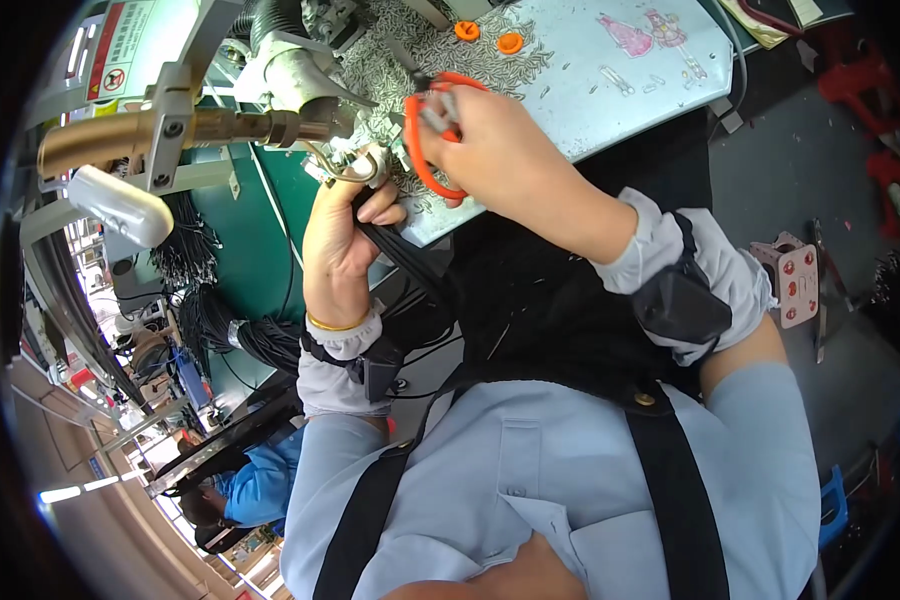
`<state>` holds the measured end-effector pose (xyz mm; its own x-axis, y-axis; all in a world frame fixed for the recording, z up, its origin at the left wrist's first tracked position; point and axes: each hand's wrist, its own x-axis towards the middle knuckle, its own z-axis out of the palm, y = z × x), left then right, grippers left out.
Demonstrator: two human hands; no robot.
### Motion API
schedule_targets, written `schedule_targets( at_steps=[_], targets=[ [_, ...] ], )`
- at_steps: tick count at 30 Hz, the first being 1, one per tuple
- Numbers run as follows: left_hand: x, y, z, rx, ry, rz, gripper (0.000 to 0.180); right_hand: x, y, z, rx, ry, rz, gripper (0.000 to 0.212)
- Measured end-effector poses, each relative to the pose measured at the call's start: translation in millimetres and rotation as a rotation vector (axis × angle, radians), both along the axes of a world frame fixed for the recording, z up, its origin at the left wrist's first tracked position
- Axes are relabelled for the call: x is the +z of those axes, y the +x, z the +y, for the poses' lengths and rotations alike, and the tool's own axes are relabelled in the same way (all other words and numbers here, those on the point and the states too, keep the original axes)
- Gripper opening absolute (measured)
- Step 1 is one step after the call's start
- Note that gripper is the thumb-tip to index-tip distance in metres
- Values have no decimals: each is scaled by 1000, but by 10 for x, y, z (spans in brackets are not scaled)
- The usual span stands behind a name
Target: The person uses shears to trim the ends of individual wires within a bundle, then sets them aside to pick up and trim a new bundle of cables.
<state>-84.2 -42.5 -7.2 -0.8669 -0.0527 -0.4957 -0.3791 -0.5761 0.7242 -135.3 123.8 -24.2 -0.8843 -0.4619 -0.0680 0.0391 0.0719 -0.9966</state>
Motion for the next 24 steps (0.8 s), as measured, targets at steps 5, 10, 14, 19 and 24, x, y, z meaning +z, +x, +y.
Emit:
schedule_targets(
  at_steps=[5, 10, 14, 19, 24],
  targets=[
    [-17, -51, -95, -40, -30, -4, 15, -42, -128, -127, 22, 87, -3, 20],
    [16, -73, -115, -54, -44, -21, 18, -78, -103, -159, -19, 23, 25, 20],
    [26, -83, -116, -117, -103, 10, 22, -79, -94, -156, -21, -1, 25, 20],
    [65, -42, -34, -72, -173, 63, 22, -52, -83, -150, 2, -27, -20, 18],
    [54, -30, -22, -16, -190, 50, 17, -93, -73, -159, -13, -33, 3, 16]
  ],
)
